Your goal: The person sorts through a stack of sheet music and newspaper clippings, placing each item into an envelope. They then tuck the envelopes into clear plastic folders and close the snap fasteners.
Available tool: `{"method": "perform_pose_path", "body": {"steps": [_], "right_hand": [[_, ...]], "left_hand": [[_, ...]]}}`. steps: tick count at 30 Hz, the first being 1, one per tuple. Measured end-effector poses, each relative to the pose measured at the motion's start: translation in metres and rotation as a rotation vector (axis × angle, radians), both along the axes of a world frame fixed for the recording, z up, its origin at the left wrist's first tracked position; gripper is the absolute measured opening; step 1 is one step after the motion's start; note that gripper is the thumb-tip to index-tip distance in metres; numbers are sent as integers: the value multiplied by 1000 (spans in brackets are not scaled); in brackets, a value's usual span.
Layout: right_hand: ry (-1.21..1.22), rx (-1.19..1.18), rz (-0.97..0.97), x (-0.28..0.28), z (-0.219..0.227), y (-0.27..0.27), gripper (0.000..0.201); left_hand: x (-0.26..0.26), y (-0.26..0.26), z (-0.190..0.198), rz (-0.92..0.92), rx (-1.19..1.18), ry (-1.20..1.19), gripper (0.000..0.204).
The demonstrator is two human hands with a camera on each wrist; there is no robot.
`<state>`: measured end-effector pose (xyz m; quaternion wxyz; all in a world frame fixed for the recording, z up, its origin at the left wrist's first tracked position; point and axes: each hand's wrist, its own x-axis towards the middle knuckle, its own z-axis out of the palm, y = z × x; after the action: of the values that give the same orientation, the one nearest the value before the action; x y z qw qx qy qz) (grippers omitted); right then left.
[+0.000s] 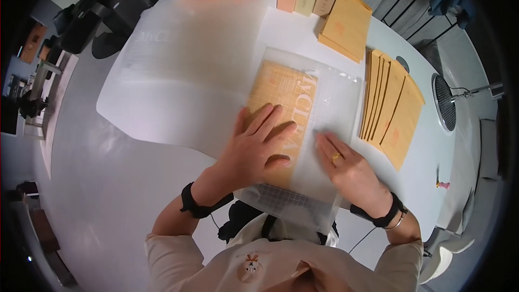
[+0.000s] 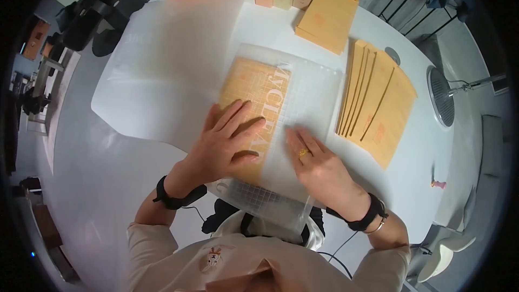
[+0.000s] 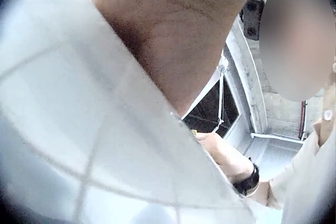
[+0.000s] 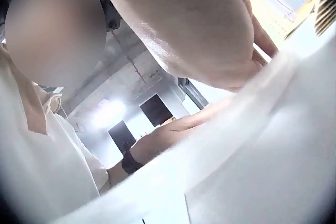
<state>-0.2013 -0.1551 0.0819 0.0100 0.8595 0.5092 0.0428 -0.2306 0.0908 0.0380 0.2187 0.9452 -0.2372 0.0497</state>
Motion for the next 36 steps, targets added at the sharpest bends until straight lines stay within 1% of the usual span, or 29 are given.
{"method": "perform_pose_path", "body": {"steps": [1,4,10,13,17,20,23,24,27,28,30,31,34,36], "right_hand": [[-3,6,1,0,-2,2,42],[126,148,-34,6,-10,-9,44],[229,264,-244,6,-8,-16,47],[193,211,-160,8,-11,-23,48],[191,174,-186,4,-11,-20,48],[174,163,-164,5,-10,-17,49],[300,227,-173,12,-6,-20,52],[284,235,-171,11,-8,-21,51],[244,275,-182,9,-15,-21,50],[242,296,-184,8,-17,-20,48],[247,323,-190,8,-17,-20,45],[243,327,-186,8,-17,-20,45],[234,329,-179,8,-18,-20,45],[224,325,-175,8,-18,-21,45]], "left_hand": [[0,1,0,-3,-4,-1,61],[-1,1,0,0,-8,-18,61],[5,1,0,21,1,42,61],[9,3,2,-2,9,59,60],[12,5,4,-33,14,79,60],[22,17,10,-11,-95,111,61],[44,41,29,236,134,-127,63],[53,51,29,290,225,-186,66],[70,71,22,519,329,-105,70],[71,76,23,557,341,12,71],[68,91,13,514,349,77,71],[64,95,15,490,351,112,71],[42,104,21,463,327,89,62],[35,134,23,312,170,119,55]]}}
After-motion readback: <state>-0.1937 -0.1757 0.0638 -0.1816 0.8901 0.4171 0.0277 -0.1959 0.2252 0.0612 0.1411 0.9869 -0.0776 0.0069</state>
